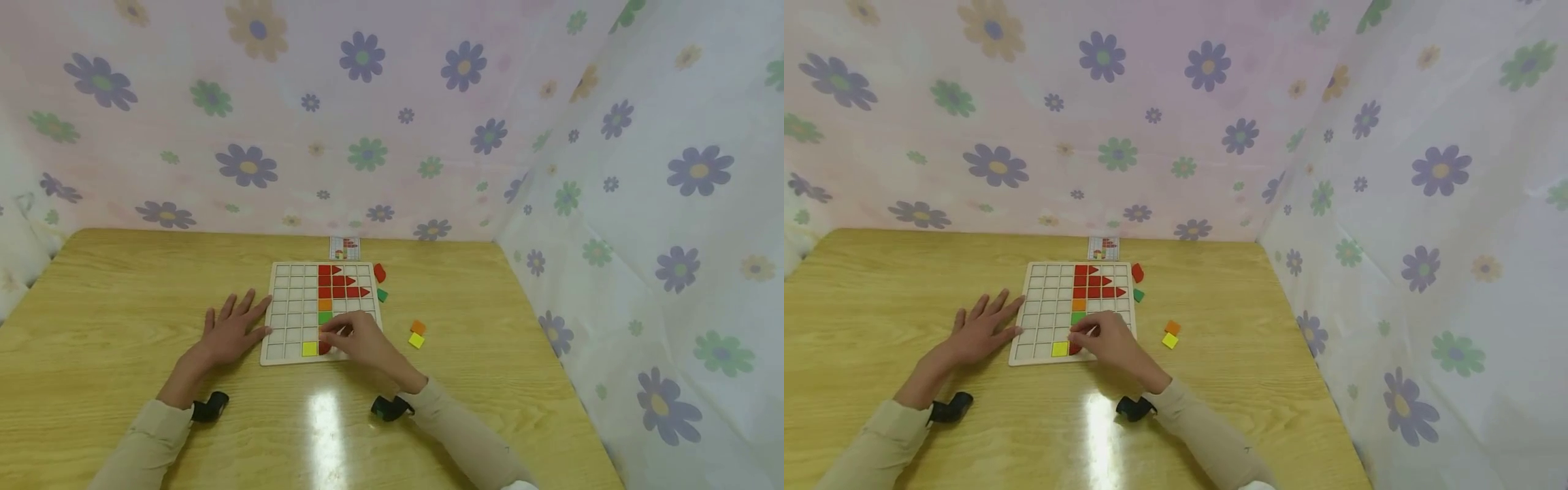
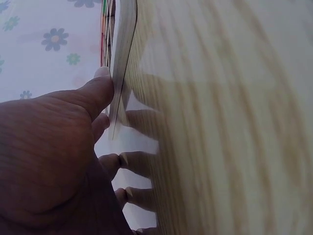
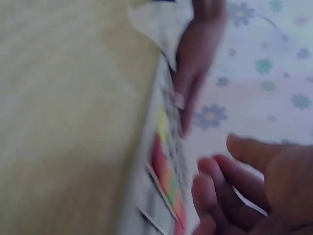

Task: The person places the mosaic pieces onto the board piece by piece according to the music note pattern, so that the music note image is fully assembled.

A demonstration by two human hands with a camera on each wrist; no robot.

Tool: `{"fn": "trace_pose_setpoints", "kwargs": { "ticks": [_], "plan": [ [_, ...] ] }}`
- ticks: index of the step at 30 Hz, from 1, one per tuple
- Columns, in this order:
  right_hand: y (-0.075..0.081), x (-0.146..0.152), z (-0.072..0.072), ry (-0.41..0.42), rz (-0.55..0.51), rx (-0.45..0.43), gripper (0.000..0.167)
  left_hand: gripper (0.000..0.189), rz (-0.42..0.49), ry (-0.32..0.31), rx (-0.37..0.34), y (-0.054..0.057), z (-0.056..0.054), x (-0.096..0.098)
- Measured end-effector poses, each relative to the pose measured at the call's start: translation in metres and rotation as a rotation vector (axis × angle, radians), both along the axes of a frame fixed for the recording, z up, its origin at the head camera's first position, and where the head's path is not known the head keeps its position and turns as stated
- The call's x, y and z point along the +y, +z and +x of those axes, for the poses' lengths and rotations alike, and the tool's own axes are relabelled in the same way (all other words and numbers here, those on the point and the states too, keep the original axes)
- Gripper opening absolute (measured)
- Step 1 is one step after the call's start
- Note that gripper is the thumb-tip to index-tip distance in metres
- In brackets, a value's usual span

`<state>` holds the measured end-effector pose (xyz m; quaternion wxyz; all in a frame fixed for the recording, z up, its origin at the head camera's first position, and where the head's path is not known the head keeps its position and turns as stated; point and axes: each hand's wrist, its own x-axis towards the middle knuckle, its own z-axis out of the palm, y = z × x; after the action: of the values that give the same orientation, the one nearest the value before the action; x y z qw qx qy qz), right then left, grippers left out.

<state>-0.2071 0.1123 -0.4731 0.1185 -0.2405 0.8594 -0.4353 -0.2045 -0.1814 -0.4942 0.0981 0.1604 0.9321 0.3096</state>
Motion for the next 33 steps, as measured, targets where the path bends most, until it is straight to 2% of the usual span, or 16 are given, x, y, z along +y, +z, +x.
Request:
{"fn": "trace_pose_setpoints", "kwargs": {
  "ticks": [4,7,13,16,19,25,30,33],
  "plan": [
    [0.019,0.038,-0.014,0.145,0.063,0.029,0.020,0.069,0.004,0.001,-0.001,-0.002,0.000,-0.001],
    [0.026,0.072,-0.025,0.220,0.115,0.032,0.022,0.069,0.000,0.000,0.006,-0.003,0.000,-0.001],
    [0.026,0.134,-0.036,0.237,0.277,-0.004,0.026,0.068,0.025,0.002,0.014,-0.006,0.000,-0.002],
    [0.020,0.152,-0.037,0.225,0.305,-0.046,0.030,0.068,0.060,-0.002,0.025,-0.009,-0.001,-0.003],
    [0.013,0.160,-0.036,0.196,0.286,-0.072,0.029,0.069,0.054,-0.008,0.025,-0.012,-0.002,-0.005],
    [0.004,0.158,-0.036,0.161,0.288,0.040,0.022,0.070,0.020,-0.006,0.019,-0.015,-0.004,-0.006],
    [0.002,0.151,-0.033,0.114,0.258,0.026,0.014,0.068,0.044,0.003,0.029,-0.007,0.000,-0.001],
    [-0.001,0.144,-0.031,0.104,0.209,0.012,0.008,0.068,0.027,0.005,0.010,-0.002,0.001,0.000]
  ]
}}
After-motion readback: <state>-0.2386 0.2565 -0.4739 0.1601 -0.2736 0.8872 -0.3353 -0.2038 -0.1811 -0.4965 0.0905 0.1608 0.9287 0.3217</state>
